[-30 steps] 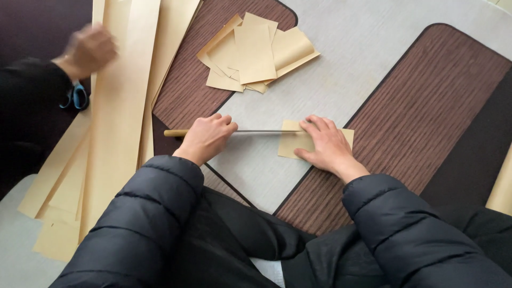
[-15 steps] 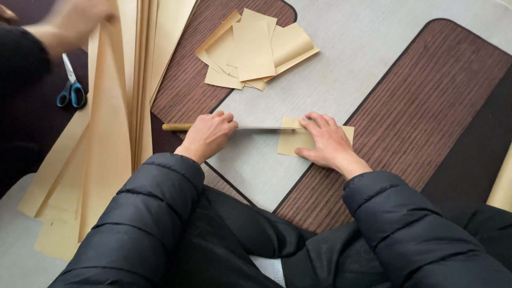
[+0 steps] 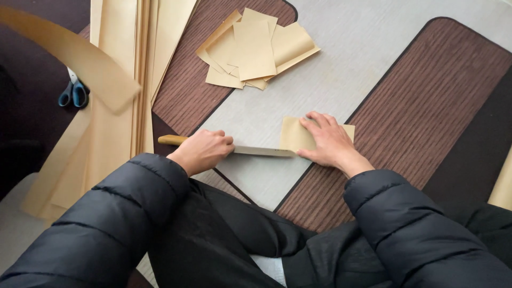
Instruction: Folding and cutting brown paper strips into smaller pieces for packaging using a knife.
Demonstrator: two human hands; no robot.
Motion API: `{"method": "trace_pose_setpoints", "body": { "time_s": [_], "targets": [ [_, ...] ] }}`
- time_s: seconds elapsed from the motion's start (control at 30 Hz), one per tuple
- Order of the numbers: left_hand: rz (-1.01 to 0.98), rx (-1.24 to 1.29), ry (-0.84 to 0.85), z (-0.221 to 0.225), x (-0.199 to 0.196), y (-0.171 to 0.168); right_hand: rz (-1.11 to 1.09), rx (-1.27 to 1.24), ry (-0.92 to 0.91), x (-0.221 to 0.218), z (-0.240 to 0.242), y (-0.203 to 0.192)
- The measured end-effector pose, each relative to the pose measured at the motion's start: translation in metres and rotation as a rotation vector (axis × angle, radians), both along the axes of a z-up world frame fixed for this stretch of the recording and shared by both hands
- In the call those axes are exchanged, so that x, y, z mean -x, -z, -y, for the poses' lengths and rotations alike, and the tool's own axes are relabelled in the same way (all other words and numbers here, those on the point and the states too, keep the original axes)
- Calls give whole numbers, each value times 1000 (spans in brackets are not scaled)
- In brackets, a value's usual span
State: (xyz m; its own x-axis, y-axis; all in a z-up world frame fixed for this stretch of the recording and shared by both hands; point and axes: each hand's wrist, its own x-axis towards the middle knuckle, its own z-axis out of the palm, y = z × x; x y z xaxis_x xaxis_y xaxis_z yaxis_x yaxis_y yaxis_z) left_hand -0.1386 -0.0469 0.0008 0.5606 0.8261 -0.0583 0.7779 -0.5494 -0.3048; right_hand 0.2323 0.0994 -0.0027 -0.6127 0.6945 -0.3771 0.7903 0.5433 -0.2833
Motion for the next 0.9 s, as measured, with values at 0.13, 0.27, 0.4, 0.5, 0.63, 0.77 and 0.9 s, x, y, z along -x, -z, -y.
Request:
{"method": "trace_pose_setpoints", "body": {
  "time_s": [0.13, 0.27, 0.4, 0.5, 0.63, 0.77, 0.9],
  "targets": [
    [40, 32, 5, 5, 5, -5, 17, 2, 7, -1, -1, 0],
    [205, 248, -291, 4, 4, -44, -12, -5, 18, -2, -1, 5],
    [263, 266, -418, -15, 3, -46, -22, -8, 24, -3, -1, 8],
    [336, 330, -496, -27, 4, -36, 35, -50, 21, 1, -1, 4],
    [420, 408, -574, -36, -2, -41, 37, -79, 24, 2, 0, -4],
    [461, 450, -602, -40, 0, -36, 14, -42, 44, 3, -1, -12],
    [473, 410, -623, -56, 8, -33, 6, -31, 47, 3, -1, -11]
  ]
}}
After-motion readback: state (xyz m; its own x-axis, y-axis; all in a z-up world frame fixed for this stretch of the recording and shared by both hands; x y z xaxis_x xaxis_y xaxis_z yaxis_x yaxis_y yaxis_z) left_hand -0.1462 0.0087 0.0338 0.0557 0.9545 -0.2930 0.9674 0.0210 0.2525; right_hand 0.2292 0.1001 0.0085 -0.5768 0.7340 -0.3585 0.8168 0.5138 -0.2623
